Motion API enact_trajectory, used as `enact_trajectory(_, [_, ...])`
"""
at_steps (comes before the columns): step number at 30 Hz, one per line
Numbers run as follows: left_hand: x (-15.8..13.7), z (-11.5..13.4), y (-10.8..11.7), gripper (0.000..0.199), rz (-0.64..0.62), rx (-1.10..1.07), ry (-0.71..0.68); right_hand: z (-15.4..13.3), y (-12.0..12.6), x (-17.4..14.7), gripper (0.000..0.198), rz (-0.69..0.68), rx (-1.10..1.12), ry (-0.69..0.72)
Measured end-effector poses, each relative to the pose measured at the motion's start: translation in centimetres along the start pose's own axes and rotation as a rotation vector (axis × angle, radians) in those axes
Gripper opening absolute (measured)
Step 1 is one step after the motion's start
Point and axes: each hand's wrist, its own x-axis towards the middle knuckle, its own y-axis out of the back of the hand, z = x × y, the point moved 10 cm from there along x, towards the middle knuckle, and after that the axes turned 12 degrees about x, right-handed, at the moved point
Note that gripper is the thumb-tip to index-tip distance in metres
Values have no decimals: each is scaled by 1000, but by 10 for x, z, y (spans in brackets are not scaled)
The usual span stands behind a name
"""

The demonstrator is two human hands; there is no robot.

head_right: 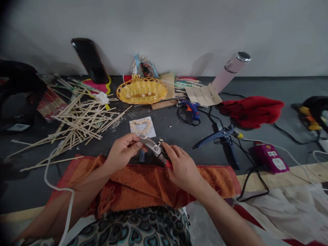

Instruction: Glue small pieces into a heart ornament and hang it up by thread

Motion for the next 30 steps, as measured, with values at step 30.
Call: enact_trajectory(30, [-14, -7, -44, 34, -426, -434, 291, -3, -1, -2, 63, -25, 42, 43])
